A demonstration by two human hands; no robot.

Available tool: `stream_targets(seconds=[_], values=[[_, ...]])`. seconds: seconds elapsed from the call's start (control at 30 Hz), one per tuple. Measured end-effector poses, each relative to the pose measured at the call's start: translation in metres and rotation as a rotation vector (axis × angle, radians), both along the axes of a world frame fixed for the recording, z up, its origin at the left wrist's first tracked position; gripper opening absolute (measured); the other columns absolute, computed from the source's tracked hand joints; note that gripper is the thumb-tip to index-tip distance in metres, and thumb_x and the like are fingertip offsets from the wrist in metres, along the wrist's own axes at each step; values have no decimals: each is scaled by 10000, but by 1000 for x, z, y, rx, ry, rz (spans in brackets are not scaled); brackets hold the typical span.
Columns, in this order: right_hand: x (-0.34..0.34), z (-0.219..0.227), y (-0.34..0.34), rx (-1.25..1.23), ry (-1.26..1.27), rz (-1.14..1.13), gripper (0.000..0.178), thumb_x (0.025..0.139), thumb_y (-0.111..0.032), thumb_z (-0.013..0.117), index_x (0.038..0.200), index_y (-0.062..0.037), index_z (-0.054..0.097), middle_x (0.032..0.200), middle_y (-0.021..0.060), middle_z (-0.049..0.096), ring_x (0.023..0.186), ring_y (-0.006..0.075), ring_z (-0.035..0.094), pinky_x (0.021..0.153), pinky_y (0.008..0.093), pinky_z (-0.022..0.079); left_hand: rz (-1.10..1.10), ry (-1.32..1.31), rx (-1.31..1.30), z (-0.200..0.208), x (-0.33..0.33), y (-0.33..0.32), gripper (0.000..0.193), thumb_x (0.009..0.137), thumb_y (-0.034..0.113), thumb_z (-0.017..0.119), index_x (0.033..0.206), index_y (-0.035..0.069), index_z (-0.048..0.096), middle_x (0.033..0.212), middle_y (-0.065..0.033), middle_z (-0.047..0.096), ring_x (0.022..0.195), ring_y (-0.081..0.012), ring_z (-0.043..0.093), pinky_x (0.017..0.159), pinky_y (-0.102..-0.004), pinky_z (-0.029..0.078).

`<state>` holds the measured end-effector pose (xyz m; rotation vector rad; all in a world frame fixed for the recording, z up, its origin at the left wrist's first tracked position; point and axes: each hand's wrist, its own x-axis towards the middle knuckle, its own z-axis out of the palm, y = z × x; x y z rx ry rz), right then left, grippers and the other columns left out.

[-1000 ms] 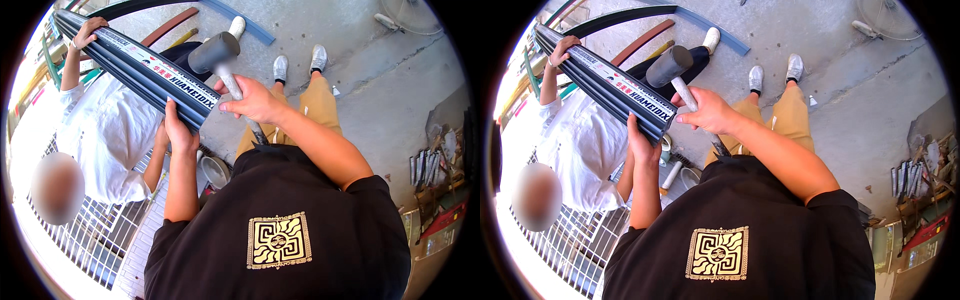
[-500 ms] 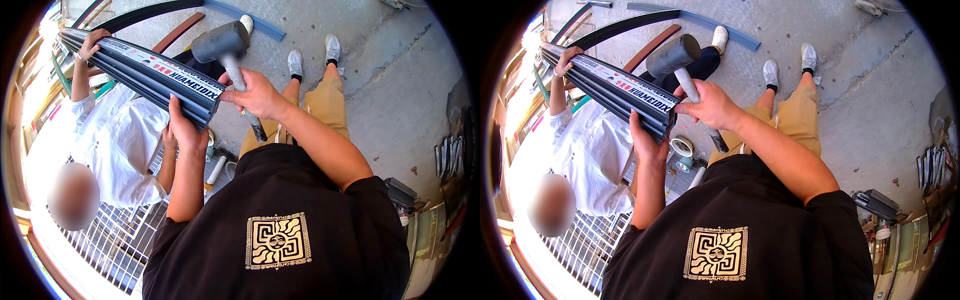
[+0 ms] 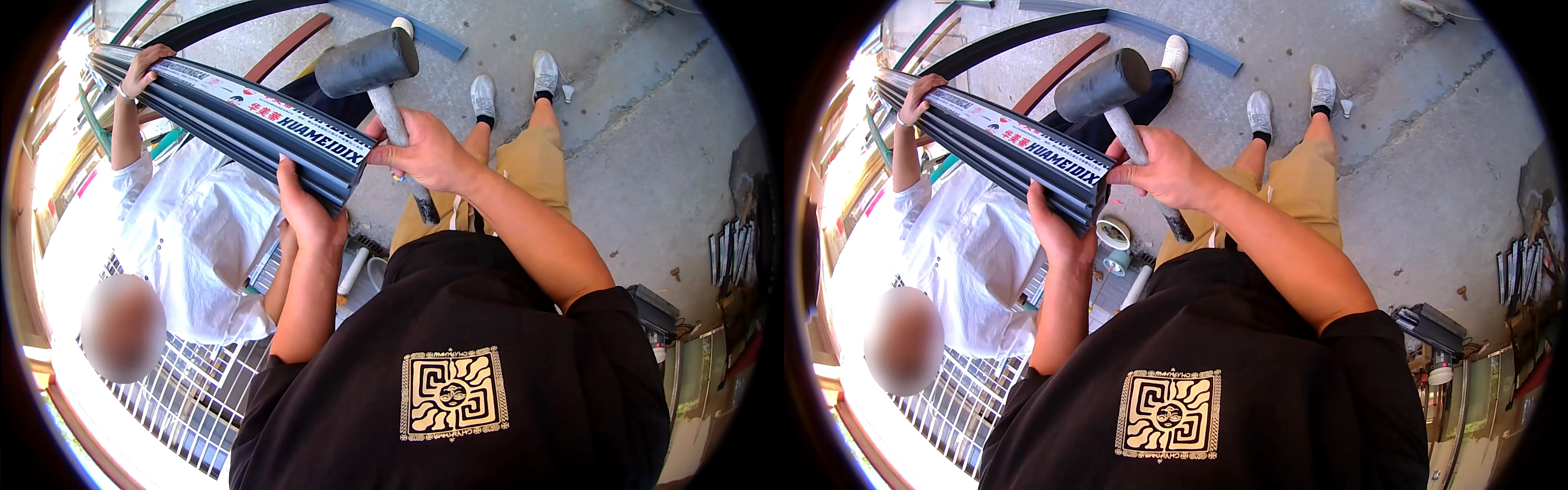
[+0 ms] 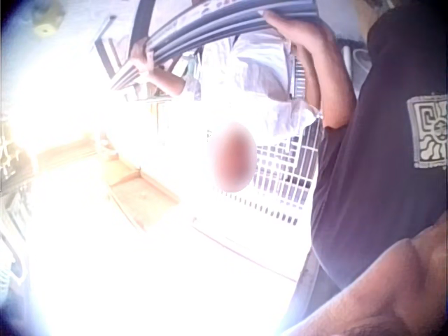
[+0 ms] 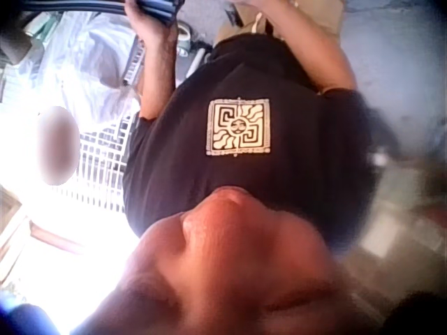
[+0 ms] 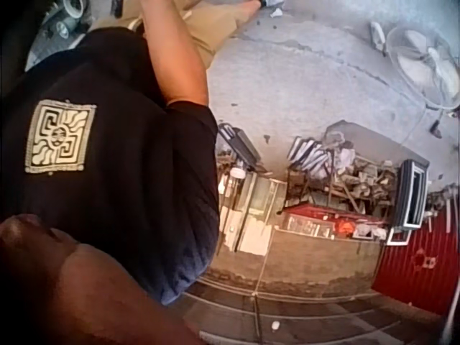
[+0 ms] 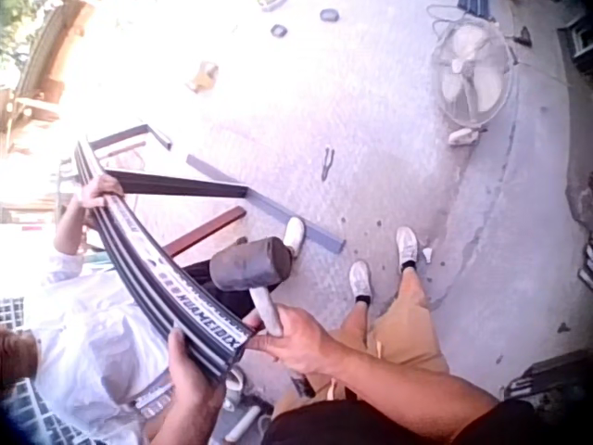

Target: The person uses a rubber mallet to tap and align multiple long aluminum window frame profiles. They repeatedly strike the ends and sides of the profiles to ensure they fit together properly. Another person assists by holding and handing over the profiles during the process.

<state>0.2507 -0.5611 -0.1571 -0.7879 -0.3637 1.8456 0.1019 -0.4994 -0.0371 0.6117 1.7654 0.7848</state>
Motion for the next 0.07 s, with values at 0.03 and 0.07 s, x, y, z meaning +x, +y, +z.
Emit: stream_targets(seconds=[0.03, 0.07], values=[[0, 0, 1, 7, -16, 5, 301, 979, -186, 831, 1161, -29, 649, 956, 30, 723, 681, 82, 620, 613, 260, 525, 4, 4, 5, 0, 1, 0, 489, 1143, 429, 422, 1381, 40, 598, 1274, -105, 734, 1156, -269, 730, 1065, -451, 563], [0, 0, 1, 11, -30, 11, 297, 982, -187, 828, 1163, -33, 649, 954, 29, 723, 687, 84, 625, 613, 260, 526, 0, 0, -2, 0, 0, 0, 493, 1140, 435, 431, 1389, 41, 592, 1279, -105, 734, 1155, -269, 731, 1055, -447, 568]])
